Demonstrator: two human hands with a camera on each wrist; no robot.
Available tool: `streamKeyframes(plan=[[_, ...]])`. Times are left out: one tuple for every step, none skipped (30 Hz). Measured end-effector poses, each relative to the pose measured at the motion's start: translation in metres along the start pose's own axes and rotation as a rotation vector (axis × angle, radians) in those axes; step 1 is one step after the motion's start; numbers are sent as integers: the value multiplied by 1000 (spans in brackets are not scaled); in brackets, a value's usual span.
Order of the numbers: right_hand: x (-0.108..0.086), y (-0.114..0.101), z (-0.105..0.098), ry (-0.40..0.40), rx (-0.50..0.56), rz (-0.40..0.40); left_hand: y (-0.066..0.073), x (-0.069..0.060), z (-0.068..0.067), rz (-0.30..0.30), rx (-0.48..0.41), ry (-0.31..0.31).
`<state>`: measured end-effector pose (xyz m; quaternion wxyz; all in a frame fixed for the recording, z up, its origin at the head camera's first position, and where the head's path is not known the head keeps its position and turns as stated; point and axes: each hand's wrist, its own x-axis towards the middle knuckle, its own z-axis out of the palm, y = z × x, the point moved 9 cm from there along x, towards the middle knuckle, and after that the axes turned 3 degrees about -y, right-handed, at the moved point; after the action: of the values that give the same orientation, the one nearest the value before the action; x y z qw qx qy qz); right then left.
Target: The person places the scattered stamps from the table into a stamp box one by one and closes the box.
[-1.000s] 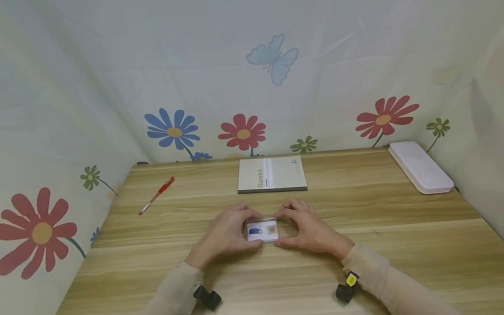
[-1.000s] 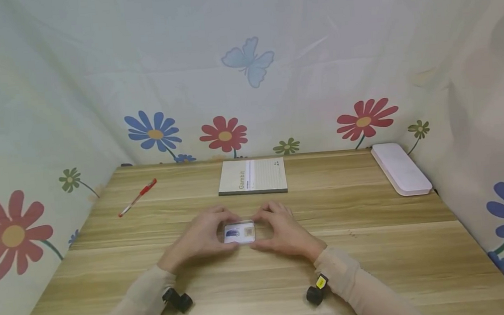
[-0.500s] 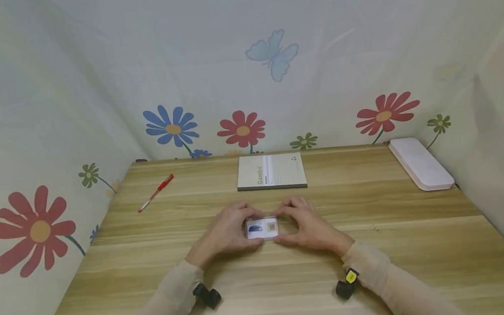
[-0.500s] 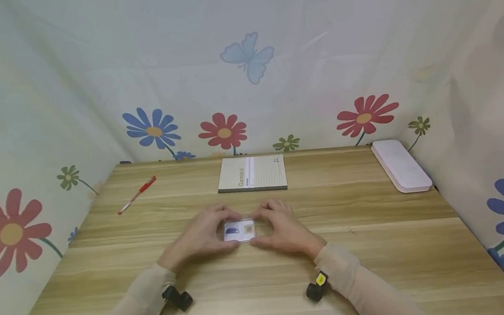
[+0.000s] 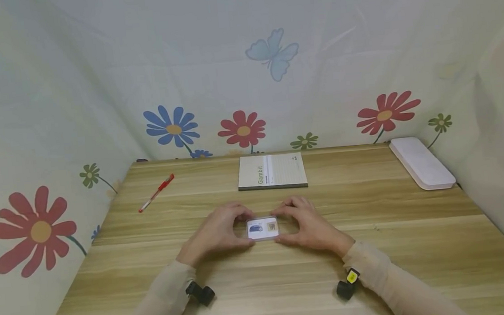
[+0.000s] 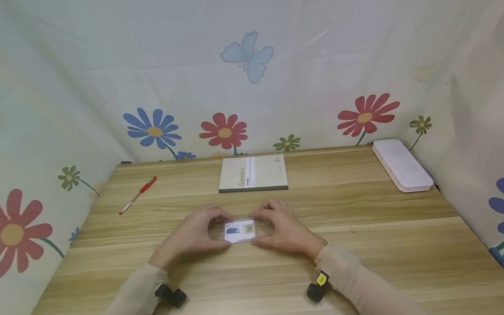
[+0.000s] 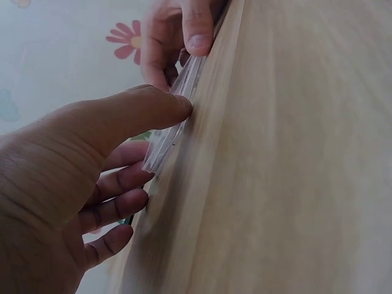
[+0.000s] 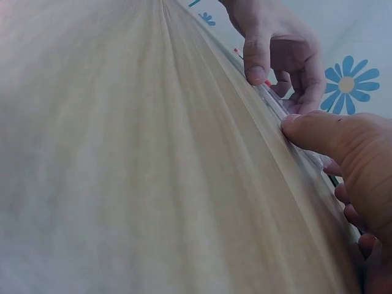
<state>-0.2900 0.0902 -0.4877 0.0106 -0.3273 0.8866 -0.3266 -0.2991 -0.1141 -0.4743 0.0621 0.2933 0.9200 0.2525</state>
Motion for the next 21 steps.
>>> streamKeyframes(plan=[[0,0,0,-1,1,1,0,0,0,3,1,2],[0,1,0,-1,5,4,0,0,0,5,3,3],[0,1,1,-2,9,8,1,0,0,7,6,5],[-1,1,1,-3,13,10,1,0,0,9,7,7],[-1,1,0,0,14,10,1,-1,0,11,8,10],[-1,1,0,0,16,11,1,-1,0,13,10,12],[-1,1,0,2,19,12,1,-1,0,14,13,11],[-1,1,0,3,21,12,1,-1,0,15,13,10],[-1,1,0,5,21,10,1,-1,0,16,15,10],[-1,1,-1,9,21,7,1,-1,0,17,15,8],[-1,1,-1,12,20,6,1,0,1,19,16,7],[-1,0,-1,11,21,6,1,0,1,20,17,5],[-1,0,-2,13,22,4,2,0,1,20,16,3],[-2,0,-2,15,21,3,2,0,1,20,15,3],[-2,-1,-2,16,22,3,2,0,0,19,16,3],[-2,-1,-3,15,23,6,2,0,0,20,15,2],[-2,-1,-3,13,26,8,3,0,0,19,13,3],[-2,-2,-3,14,29,9,3,0,0,18,12,2],[-1,-2,-3,14,32,10,3,0,-1,17,11,1],[-1,-2,-3,14,34,11,3,0,-1,15,11,1],[-1,-2,-4,13,37,13,3,0,-1,14,9,0]])
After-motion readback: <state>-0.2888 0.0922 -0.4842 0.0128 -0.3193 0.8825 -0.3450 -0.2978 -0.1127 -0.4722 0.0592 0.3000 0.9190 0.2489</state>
